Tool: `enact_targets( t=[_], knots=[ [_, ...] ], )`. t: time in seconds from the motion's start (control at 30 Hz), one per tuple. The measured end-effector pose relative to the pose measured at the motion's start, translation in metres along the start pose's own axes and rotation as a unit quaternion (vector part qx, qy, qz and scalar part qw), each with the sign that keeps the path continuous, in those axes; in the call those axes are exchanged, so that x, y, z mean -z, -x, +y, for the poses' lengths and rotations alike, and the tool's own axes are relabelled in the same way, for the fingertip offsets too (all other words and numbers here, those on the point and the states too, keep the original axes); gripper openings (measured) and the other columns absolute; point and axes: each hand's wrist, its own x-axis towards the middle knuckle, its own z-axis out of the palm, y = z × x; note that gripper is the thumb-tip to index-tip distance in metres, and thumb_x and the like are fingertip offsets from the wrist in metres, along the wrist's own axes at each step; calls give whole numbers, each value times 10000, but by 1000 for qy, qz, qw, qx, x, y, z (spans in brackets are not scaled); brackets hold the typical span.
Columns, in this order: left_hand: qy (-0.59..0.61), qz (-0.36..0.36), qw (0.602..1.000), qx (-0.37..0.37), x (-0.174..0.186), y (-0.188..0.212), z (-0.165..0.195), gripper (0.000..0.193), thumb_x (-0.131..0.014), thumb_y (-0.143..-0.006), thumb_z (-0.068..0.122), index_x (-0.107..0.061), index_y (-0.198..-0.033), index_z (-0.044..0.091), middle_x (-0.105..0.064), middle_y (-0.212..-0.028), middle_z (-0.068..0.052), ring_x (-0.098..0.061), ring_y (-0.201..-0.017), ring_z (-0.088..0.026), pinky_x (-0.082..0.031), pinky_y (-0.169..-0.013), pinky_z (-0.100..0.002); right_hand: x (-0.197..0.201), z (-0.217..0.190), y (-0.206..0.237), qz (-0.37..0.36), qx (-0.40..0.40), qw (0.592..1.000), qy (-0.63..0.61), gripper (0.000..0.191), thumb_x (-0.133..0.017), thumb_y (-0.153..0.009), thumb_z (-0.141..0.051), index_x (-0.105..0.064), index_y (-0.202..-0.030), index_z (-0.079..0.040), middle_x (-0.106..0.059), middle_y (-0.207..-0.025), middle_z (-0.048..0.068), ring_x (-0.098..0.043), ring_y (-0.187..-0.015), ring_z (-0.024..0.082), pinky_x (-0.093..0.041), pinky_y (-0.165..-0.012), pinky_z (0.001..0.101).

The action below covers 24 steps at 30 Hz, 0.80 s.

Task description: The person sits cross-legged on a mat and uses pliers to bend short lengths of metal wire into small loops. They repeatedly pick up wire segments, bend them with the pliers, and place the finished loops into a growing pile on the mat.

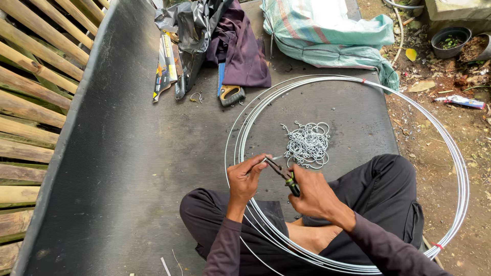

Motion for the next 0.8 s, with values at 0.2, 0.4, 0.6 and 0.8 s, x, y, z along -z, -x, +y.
enact_targets(
  t=[0.2,0.4,0.6,0.8],
  knots=[
    [138,-39,990,13,6,8,-12,264,-652,-1055,199,-727,-1124,-45,-775,-884,-112,-774,-770,-183,-627,-623,-277,6,-3,19,-145,-79,929,-332,340,-645,-680,34,-583,-1009,-21,-514,-771,47,-499,-664,183,-418,-550,335],
    [-6,-24,1000,-10,9,12,-6,178,-615,-1036,129,-711,-1087,-12,-719,-802,-81,-613,-595,-129,-465,-519,-266,-3,-9,30,-269,-217,538,-769,439,-512,-639,88,-492,-1054,-54,-429,-867,-15,-373,-601,65,-280,-458,221],
    [-77,-15,994,-70,7,14,1,77,-655,-990,35,-686,-1047,-6,-678,-826,-86,-628,-686,-181,-494,-601,-307,-4,-43,45,-278,-248,252,-893,412,-522,-634,-1,-457,-1025,-109,-425,-862,-5,-385,-637,106,-310,-499,241],
    [-98,-23,992,-75,18,1,16,72,-641,-978,41,-695,-1002,0,-600,-751,-64,-540,-625,-155,-423,-582,-305,5,-33,25,-315,-218,476,-792,449,-543,-685,7,-495,-1128,-56,-485,-920,29,-469,-686,122,-400,-574,258]
  ],
)
